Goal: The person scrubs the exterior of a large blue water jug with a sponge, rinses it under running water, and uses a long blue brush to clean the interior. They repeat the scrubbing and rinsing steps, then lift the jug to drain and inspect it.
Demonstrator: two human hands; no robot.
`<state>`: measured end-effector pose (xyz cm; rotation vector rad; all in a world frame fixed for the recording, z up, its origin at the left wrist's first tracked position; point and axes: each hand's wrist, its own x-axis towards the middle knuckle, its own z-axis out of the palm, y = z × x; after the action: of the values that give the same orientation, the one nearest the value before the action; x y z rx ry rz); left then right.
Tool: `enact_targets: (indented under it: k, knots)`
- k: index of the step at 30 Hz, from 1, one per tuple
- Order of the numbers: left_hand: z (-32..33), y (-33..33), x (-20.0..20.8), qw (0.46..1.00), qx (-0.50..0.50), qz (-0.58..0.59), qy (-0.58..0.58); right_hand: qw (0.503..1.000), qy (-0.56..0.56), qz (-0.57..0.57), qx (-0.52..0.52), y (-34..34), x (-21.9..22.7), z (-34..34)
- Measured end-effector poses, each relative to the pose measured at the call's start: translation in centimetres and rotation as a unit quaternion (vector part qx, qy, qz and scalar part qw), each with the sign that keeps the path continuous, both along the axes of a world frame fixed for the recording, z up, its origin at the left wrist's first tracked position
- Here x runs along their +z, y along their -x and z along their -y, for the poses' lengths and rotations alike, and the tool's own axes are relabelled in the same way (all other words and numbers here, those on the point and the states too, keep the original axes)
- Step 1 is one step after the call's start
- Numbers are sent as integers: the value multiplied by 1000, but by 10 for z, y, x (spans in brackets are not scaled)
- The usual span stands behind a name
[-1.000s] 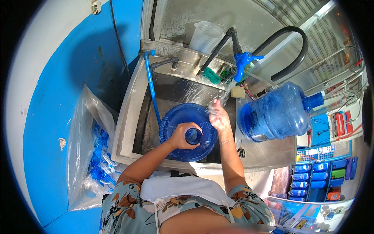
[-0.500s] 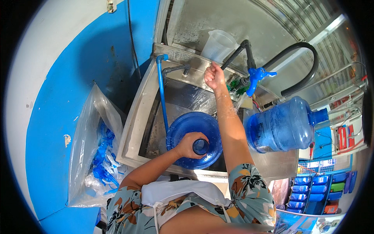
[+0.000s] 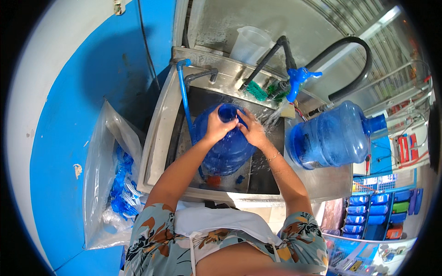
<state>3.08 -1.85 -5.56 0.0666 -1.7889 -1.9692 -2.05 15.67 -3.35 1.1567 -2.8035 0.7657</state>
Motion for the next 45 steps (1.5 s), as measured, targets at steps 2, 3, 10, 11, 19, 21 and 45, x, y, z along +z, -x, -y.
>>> enact_targets:
  k: [2,3,10,11,19,21,45]
  knots:
    - [-6,18,4,1000,15,12,3,999,-19,-36,-23,-12,12,-11]
    - [-9,26,7,999,30,18,4,1000,-11,-20,-19,-14,22,-16]
    - [-36,53,22,993,49,64,82,814,285,492,-117,-3,97,-41]
    - [-42,54,23,992,47,68,100,790,329,507,-104,0,106,-42]
    - [-70,48,27,941,-72,121,309,884,260,357,-155,5,145,-29]
    - [-74,45,26,914,-125,69,380,883,161,430,-100,5,150,-30]
    - [-47,1,9,873,-191,-46,447,969,-111,-17,221,-16,133,-93]
